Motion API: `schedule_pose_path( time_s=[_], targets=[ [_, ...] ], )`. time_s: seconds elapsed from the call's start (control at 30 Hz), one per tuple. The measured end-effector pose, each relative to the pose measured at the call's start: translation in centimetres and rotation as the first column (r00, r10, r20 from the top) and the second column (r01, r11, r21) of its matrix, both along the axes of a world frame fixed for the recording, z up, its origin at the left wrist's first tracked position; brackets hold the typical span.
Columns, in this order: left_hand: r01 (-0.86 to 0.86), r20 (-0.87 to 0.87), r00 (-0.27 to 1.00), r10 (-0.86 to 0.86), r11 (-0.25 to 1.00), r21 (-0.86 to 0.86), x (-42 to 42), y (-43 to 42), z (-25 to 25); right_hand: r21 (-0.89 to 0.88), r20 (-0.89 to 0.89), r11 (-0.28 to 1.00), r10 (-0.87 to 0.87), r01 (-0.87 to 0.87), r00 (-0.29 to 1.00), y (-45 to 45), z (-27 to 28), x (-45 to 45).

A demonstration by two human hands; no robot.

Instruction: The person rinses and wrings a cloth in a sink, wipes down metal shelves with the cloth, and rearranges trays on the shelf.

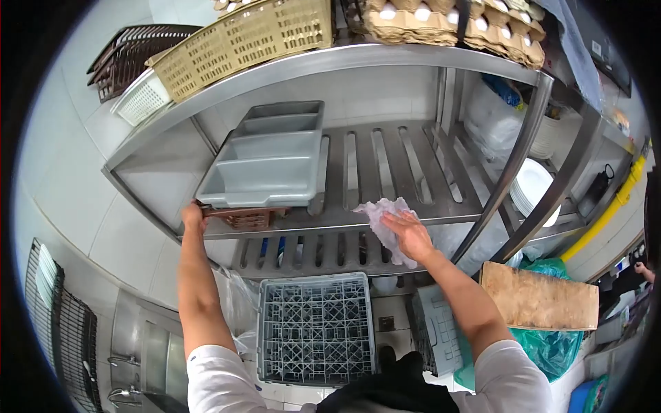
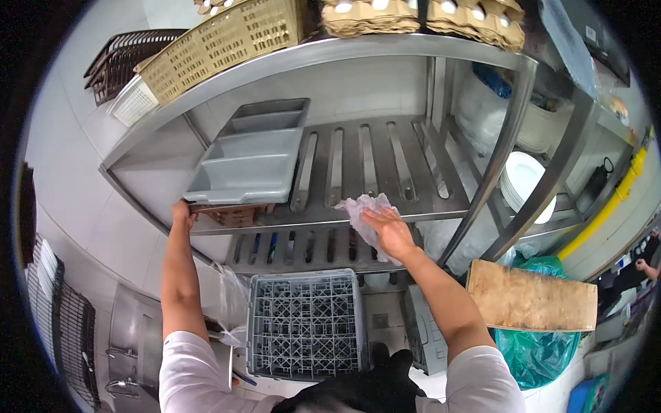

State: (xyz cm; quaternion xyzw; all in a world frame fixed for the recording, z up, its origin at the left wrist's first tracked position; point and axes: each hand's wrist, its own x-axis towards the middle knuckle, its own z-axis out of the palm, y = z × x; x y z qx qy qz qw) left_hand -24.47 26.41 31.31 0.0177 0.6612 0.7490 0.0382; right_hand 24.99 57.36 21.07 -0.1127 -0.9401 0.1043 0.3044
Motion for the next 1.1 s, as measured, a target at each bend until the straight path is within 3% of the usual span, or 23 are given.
schedule_pose_path(
  time_s=[0.13,0.17,0.2,0.27,0.33,0.4,0.47,0.53,0.63,0.77,0.87,0.9,1.03,1.1],
  targets=[
    [0.044,0.023,0.999,-0.04,0.967,-0.252,-4.0,-1.6,-2.4,0.021,0.051,1.0,0.022,-0.023,0.998,0.5,-0.1,-1.6],
    [0.014,-0.046,0.999,-0.018,0.995,-0.094,-7.1,-1.6,-4.8,0.03,0.069,0.999,0.027,-0.029,0.997,0.4,-0.2,-2.1],
    [-0.138,-0.172,0.981,0.09,0.948,-0.287,-7.1,-1.6,-4.4,0.04,0.072,0.999,0.025,-0.028,0.997,0.2,-0.1,-2.5],
    [-0.458,-0.456,0.866,0.204,0.687,-0.564,-3.8,-1.4,-1.8,0.063,0.075,0.998,0.023,-0.027,0.997,0.1,0.4,-2.7],
    [-0.639,-0.733,0.588,0.342,0.752,-0.162,2.4,-0.9,2.4,0.037,0.08,0.998,0.038,-0.041,0.996,-0.2,0.8,-2.6],
    [-0.47,-0.983,0.172,-0.071,0.87,-0.145,10.6,0.5,6.4,0.021,0.092,0.999,0.027,-0.029,0.995,-0.2,0.9,-2.6],
    [-0.522,-0.806,-0.028,-0.591,0.697,-0.493,18.8,1.8,9.6,0.045,0.084,0.999,0.02,-0.024,0.996,0.6,0.6,-2.8],
    [-0.456,-0.623,0.027,-0.782,0.545,-0.704,18.6,3.1,7.1,0.036,0.102,0.999,0.034,-0.038,0.994,0.0,-0.1,-2.8],
    [-0.507,-0.522,0.13,-0.843,0.396,-0.766,16.4,4.0,4.5,0.008,0.091,1.0,0.017,-0.018,0.996,-0.1,0.6,-2.7],
    [-0.578,-0.555,0.055,-0.83,0.427,-0.696,14.9,4.3,3.3,0.009,0.071,1.0,0.011,-0.012,0.997,-0.1,0.5,-2.7],
    [-0.551,-0.43,0.102,-0.897,0.309,-0.775,12.7,5.2,2.4,0.017,0.041,1.0,0.016,-0.017,0.999,0.1,0.3,-3.0],
    [-0.582,-0.47,0.006,-0.883,0.379,-0.72,12.8,5.3,2.7,0.016,0.032,1.0,0.017,-0.018,0.999,0.0,0.3,-3.0],
    [-0.546,-0.53,-0.16,-0.833,0.522,-0.655,13.1,6.5,5.8,0.03,0.02,1.0,0.003,-0.003,1.0,-0.1,0.3,-3.0],
    [-0.553,-0.542,-0.179,-0.821,0.54,-0.635,13.5,6.3,8.6,0.014,0.012,1.0,0.004,-0.004,1.0,-0.2,0.3,-3.0]
  ],
)
